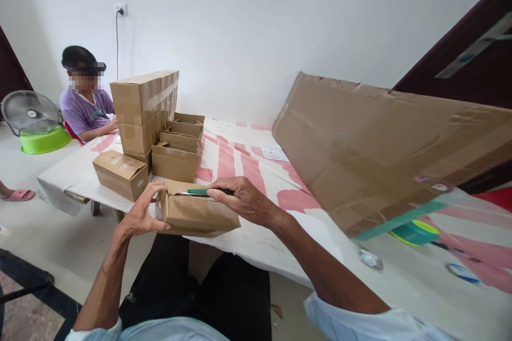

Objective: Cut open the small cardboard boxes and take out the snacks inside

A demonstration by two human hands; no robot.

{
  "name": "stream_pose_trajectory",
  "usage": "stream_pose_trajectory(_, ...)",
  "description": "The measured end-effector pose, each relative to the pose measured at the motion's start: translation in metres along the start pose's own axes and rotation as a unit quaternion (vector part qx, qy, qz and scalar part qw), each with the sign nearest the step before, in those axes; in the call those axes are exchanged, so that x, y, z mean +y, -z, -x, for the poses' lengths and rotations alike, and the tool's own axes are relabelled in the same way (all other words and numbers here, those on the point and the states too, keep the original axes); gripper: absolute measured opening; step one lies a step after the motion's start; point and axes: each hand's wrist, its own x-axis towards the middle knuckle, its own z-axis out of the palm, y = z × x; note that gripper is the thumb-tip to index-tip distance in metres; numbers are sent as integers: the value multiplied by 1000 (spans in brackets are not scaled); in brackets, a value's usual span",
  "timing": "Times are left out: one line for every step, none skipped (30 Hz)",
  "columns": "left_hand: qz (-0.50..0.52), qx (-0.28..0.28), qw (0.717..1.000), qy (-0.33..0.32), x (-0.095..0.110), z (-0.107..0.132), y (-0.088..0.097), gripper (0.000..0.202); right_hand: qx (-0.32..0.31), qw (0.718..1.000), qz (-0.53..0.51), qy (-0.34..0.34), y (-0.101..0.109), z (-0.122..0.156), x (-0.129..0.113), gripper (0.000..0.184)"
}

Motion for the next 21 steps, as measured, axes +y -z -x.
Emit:
stream_pose_trajectory(1,1,1000,-4,-1,0,-1,83,-6,1000,4,4,1,-2,-1,37)
stream_pose_trajectory(2,2,1000,-8,-2,1,-1,84,-10,1000,6,7,2,-3,-3,37)
stream_pose_trajectory(4,2,1000,-12,-2,1,-2,84,-13,1000,7,10,2,-5,-4,37)
stream_pose_trajectory(6,2,1000,-17,-3,1,-2,84,-16,1000,9,12,3,-6,-6,36)
stream_pose_trajectory(8,3,1000,-21,-4,1,-3,85,-19,1000,11,14,4,-8,-8,36)
stream_pose_trajectory(9,3,1000,-25,-5,0,-3,85,-23,1000,13,14,5,-9,-9,36)
stream_pose_trajectory(10,3,1000,-28,-6,0,-3,86,-29,999,16,14,6,-10,-11,35)
stream_pose_trajectory(11,2,999,-30,-6,0,-3,87,-35,999,21,14,7,-11,-12,35)
stream_pose_trajectory(11,0,999,-32,-7,0,-4,88,-40,999,26,14,8,-12,-13,35)
stream_pose_trajectory(12,-1,999,-33,-7,-1,-4,88,-44,998,33,13,9,-14,-14,35)
stream_pose_trajectory(13,-2,999,-35,-7,-1,-4,88,-46,998,40,14,9,-15,-15,35)
stream_pose_trajectory(14,-2,999,-37,-7,-1,-4,88,-49,998,47,15,10,-16,-15,35)
stream_pose_trajectory(14,-2,999,-38,-6,-2,-4,88,-51,997,55,17,10,-17,-16,35)
stream_pose_trajectory(15,-2,999,-39,-6,-2,-4,88,-54,996,64,20,11,-18,-16,34)
stream_pose_trajectory(15,-2,999,-40,-5,-2,-4,88,-57,995,75,24,11,-20,-16,34)
stream_pose_trajectory(14,-2,999,-40,-5,-2,-4,87,-61,994,87,29,12,-21,-16,34)
stream_pose_trajectory(14,-2,999,-40,-5,-2,-4,87,-67,992,101,35,12,-24,-16,35)
stream_pose_trajectory(13,-3,999,-40,-5,-2,-4,87,-75,990,115,40,14,-26,-16,35)
stream_pose_trajectory(13,-4,999,-40,-4,-2,-4,86,-85,987,127,46,15,-29,-16,36)
stream_pose_trajectory(14,-5,999,-40,-4,-2,-4,86,-98,984,137,52,17,-31,-17,37)
stream_pose_trajectory(16,-5,999,-40,-5,-3,-4,86,-111,982,143,57,19,-34,-17,38)
